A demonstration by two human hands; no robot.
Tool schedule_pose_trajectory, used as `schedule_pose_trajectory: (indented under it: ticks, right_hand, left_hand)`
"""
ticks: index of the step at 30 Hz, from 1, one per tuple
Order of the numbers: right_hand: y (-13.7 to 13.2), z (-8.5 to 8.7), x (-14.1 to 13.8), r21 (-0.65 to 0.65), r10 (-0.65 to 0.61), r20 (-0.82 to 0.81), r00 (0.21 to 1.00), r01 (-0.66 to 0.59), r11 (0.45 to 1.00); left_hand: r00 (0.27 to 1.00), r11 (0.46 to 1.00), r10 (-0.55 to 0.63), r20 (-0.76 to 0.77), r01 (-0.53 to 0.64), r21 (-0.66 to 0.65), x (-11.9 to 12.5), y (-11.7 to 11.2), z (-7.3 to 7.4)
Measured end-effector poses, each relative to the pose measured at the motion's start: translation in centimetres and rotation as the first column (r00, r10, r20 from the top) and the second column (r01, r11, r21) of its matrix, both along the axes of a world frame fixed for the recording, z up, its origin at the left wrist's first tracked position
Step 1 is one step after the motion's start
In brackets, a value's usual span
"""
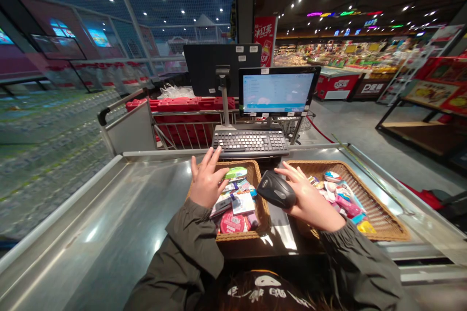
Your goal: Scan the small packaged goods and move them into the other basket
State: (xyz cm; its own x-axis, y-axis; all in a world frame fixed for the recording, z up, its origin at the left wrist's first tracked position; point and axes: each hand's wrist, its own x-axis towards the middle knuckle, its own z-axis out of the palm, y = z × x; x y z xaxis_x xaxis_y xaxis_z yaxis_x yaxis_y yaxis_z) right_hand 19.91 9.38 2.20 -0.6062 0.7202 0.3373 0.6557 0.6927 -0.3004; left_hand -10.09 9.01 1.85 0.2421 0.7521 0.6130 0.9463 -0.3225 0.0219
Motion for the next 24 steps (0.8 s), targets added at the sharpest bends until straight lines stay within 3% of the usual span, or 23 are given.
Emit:
schedule_pose_trajectory:
  ticks: [18, 24]
  right_hand:
    - [-0.4, -0.3, -0.3, 0.002, 0.022, -0.024, 0.999, -0.022, 1.000]
    - [-0.4, -0.5, 0.0, 0.005, -0.035, -0.033, 0.999, 0.035, 0.999]
  left_hand:
    - [1.000, 1.000, 0.005, 0.013, -0.005, -0.021, -0.2, -0.7, -0.5]
    - [0.995, 0.986, -0.088, -0.039, 0.082, -0.146, 0.1, -0.7, -1.9]
